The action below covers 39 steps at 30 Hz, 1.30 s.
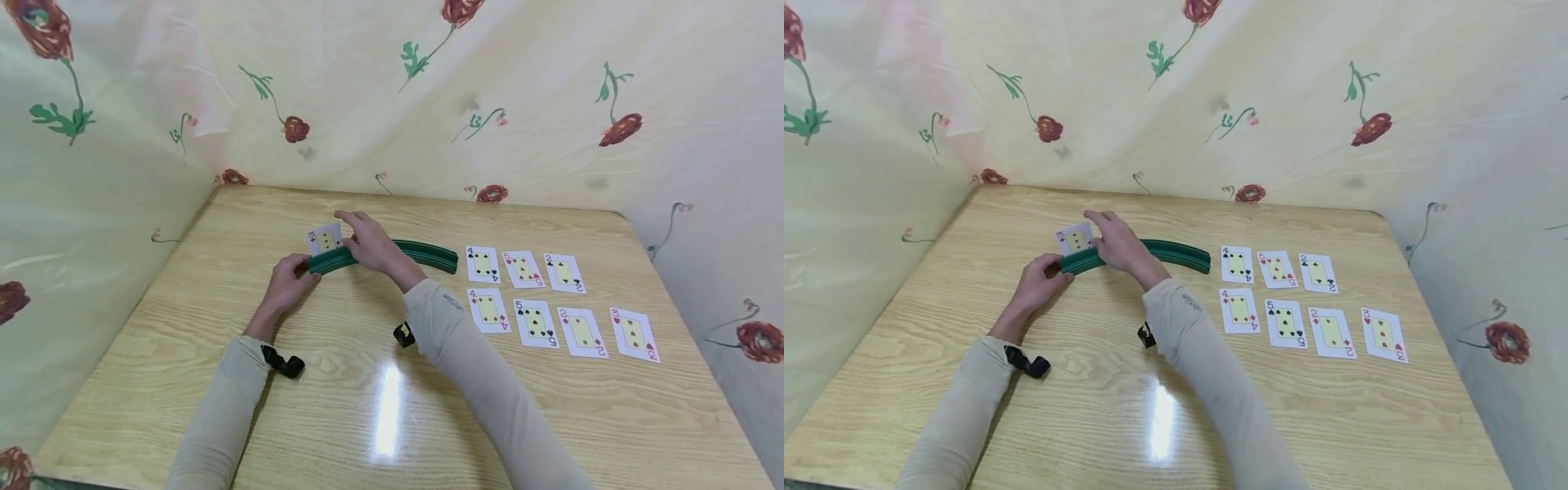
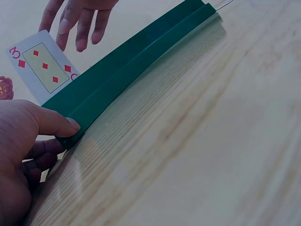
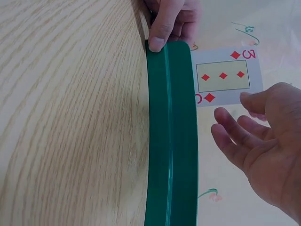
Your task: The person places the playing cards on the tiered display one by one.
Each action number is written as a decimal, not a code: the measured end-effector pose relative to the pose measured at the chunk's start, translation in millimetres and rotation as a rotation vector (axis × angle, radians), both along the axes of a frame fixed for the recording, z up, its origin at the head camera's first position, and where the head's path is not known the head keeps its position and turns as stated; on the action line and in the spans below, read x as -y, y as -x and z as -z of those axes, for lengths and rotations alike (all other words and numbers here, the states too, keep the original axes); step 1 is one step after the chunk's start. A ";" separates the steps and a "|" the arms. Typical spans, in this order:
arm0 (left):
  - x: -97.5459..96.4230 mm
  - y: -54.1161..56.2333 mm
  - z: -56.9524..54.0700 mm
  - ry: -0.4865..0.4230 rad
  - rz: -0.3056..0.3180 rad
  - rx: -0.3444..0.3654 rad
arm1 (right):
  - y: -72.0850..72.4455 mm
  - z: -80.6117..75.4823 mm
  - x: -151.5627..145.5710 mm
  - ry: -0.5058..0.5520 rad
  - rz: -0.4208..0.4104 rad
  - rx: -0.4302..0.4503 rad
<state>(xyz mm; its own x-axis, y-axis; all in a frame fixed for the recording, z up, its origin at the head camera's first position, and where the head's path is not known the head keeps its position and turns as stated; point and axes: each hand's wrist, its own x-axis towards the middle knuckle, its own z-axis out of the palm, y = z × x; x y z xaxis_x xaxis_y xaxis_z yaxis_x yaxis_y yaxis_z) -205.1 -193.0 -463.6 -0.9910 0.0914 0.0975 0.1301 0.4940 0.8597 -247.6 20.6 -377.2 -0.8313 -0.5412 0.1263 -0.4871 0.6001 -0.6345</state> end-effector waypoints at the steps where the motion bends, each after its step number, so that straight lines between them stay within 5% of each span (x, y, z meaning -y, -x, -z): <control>1: -0.1 0.0 0.2 -0.001 0.000 0.000 | -0.3 0.4 -1.5 -0.003 0.005 0.002; 39: -2.1 -3.3 -1.0 0.013 -0.009 0.009 | -14.7 -4.2 -106.2 0.070 0.152 -0.009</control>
<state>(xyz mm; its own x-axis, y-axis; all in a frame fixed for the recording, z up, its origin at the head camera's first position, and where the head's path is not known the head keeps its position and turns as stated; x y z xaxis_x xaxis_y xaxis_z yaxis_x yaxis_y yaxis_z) -201.8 -190.9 -462.6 -0.9926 0.0841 0.0873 0.1180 0.5059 0.8545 -233.0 126.8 -373.0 -0.9017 -0.3987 0.1675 -0.4000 0.6218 -0.6734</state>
